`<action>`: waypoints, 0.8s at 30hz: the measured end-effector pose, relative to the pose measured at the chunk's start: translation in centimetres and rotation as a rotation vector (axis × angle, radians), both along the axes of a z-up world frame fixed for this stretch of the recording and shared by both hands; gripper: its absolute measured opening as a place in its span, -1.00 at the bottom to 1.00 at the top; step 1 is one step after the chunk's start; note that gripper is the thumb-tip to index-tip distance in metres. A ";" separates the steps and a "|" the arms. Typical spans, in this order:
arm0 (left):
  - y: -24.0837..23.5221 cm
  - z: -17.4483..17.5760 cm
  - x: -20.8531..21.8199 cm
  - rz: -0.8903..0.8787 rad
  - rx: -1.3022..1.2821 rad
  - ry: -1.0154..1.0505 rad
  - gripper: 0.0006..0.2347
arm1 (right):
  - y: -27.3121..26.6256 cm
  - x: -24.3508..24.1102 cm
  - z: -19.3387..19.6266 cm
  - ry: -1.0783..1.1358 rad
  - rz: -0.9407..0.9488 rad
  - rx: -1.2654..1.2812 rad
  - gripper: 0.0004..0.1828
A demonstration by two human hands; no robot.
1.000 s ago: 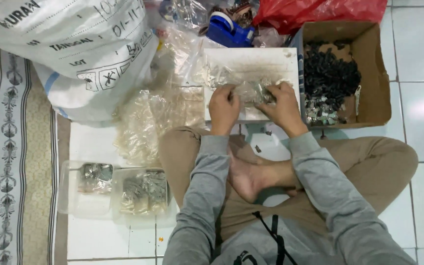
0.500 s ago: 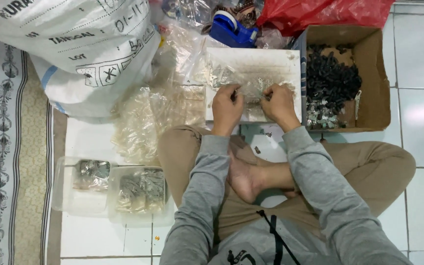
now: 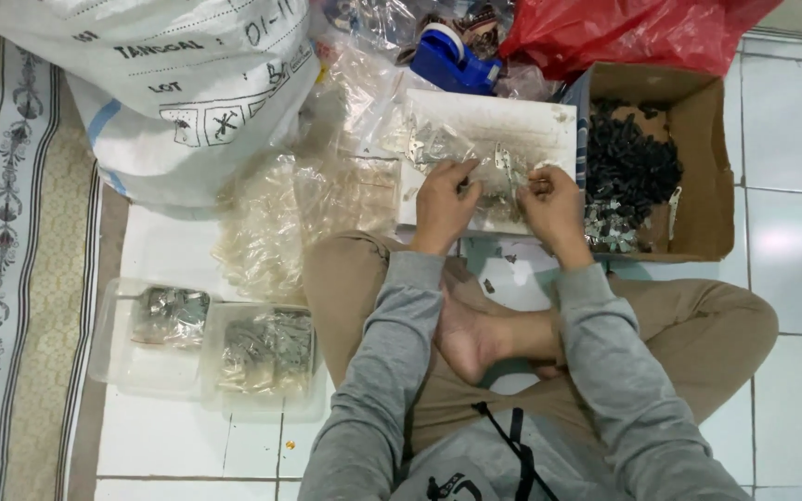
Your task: The person sits on the floor and sorts small metal hardware pieces from a white tray into a clear plastic bag. They then pick up small black plastic components from a cardboard box and place them into the same bag.
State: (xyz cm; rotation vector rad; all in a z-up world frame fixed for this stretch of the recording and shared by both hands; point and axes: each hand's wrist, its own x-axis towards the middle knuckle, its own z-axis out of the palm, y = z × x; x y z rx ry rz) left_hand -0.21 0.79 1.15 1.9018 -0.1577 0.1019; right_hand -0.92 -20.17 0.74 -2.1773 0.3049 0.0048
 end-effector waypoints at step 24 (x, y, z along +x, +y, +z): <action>-1.3 -1.2 0.2 0.071 -0.008 -0.073 -0.76 | 6.5 1.5 2.2 -0.077 0.061 0.035 -0.57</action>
